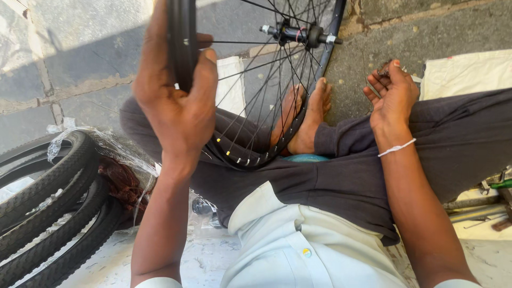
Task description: The person inserts and adjusts spokes in a bicycle wheel rim by hand while sitting on the floor.
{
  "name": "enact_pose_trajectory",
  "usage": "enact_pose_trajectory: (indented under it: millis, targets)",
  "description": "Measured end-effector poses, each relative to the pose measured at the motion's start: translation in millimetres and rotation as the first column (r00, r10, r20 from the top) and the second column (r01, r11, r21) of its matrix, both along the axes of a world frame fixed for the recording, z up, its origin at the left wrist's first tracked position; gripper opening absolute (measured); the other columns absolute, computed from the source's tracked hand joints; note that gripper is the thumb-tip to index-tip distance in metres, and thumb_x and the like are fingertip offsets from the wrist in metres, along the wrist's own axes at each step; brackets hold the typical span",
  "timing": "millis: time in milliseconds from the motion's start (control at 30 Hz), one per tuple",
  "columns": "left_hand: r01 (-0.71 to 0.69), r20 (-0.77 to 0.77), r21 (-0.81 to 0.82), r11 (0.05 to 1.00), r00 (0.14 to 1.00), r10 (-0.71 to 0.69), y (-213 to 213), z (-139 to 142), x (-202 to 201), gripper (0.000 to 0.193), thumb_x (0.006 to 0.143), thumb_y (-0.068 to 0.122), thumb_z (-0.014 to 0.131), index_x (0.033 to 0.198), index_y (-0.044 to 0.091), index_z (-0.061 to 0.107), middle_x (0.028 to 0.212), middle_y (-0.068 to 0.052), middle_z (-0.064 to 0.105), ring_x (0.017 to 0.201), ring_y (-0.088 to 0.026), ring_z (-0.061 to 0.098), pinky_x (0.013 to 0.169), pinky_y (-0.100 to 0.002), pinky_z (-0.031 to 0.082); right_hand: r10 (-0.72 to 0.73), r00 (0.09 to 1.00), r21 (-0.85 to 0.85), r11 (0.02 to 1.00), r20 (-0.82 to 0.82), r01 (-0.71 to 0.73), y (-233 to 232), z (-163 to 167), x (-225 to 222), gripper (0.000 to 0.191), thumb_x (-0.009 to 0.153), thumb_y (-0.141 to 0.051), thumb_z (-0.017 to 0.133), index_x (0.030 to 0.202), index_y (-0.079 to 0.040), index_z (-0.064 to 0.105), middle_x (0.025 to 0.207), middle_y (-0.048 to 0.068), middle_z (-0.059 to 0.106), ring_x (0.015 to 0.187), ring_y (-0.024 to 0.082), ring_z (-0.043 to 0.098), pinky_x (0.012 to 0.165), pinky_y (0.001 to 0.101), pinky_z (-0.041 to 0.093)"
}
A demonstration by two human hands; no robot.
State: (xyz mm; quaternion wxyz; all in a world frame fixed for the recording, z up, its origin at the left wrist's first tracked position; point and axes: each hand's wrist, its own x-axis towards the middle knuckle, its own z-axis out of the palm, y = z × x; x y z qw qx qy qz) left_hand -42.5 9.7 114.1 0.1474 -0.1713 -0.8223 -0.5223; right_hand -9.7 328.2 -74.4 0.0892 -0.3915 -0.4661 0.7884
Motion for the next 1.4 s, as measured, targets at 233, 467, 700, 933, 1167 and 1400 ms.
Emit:
enact_pose_trajectory:
  millis: [233,467,700,933,1167,1400]
  targets:
    - [-0.060,0.046,0.099,0.993,0.997,0.055,-20,-20,5,0.052,0.113,-0.004,0.063,0.158,0.003,0.038,0.125,-0.009,0.069,0.092,-0.006,0.062,0.082,-0.021,0.051,0.046,0.999,0.035,0.998,0.021,-0.046,-12,2,-4,0.026,0.098,-0.036,0.073,0.098,-0.012,0.063,0.090,0.004,0.070,0.086,0.017,0.072,0.070,0.0317,0.059]
    - [-0.074,0.046,0.112,0.991,0.997,0.069,-23,-23,4,0.052,0.115,-0.004,0.064,0.159,0.003,0.039,0.121,-0.008,0.069,0.089,-0.006,0.060,0.080,-0.021,0.049,0.065,0.997,0.075,0.995,0.031,-0.067,-19,-1,-6,0.026,0.097,-0.036,0.074,0.097,-0.013,0.062,0.089,0.003,0.069,0.084,0.015,0.071,0.069,0.0307,0.059]
    - [-0.178,0.044,-0.005,0.984,0.983,0.178,-21,-22,6,0.055,0.110,0.002,0.068,0.158,0.003,0.043,0.108,-0.006,0.074,0.076,-0.006,0.061,0.068,-0.019,0.047,0.097,0.991,0.104,0.989,0.096,-0.107,-23,2,-8,0.027,0.098,-0.035,0.073,0.098,-0.011,0.061,0.088,0.003,0.069,0.080,0.014,0.070,0.066,0.0308,0.058]
    - [-0.240,-0.072,-0.108,0.965,0.970,0.233,6,-61,93,0.080,0.108,0.012,0.075,0.161,0.000,0.016,0.112,-0.014,0.063,0.095,-0.023,0.067,0.083,-0.033,0.058,0.059,0.993,0.070,0.995,0.105,-0.067,-18,-1,-7,0.027,0.098,-0.034,0.072,0.100,-0.011,0.059,0.087,0.003,0.069,0.076,0.014,0.070,0.064,0.0299,0.058]
    - [-0.143,0.363,-0.204,0.968,0.908,0.210,-14,-74,113,0.052,0.099,0.009,0.074,0.141,-0.001,0.045,0.070,-0.004,0.062,0.055,-0.012,0.064,0.053,-0.026,0.049,0.058,0.990,0.079,0.995,0.127,-0.068,-19,-2,-9,0.025,0.097,-0.032,0.072,0.102,-0.010,0.061,0.087,0.004,0.068,0.074,0.015,0.069,0.061,0.0304,0.057]
    - [-0.086,0.051,-0.136,0.987,0.994,0.093,-26,-3,7,0.067,0.102,-0.001,0.069,0.161,0.003,0.037,0.080,0.001,0.063,0.059,-0.003,0.053,0.055,-0.019,0.040,0.104,0.992,0.066,0.992,0.075,-0.109,-24,-1,-10,0.022,0.101,-0.031,0.071,0.103,-0.011,0.062,0.089,0.005,0.069,0.075,0.015,0.070,0.063,0.0311,0.057]
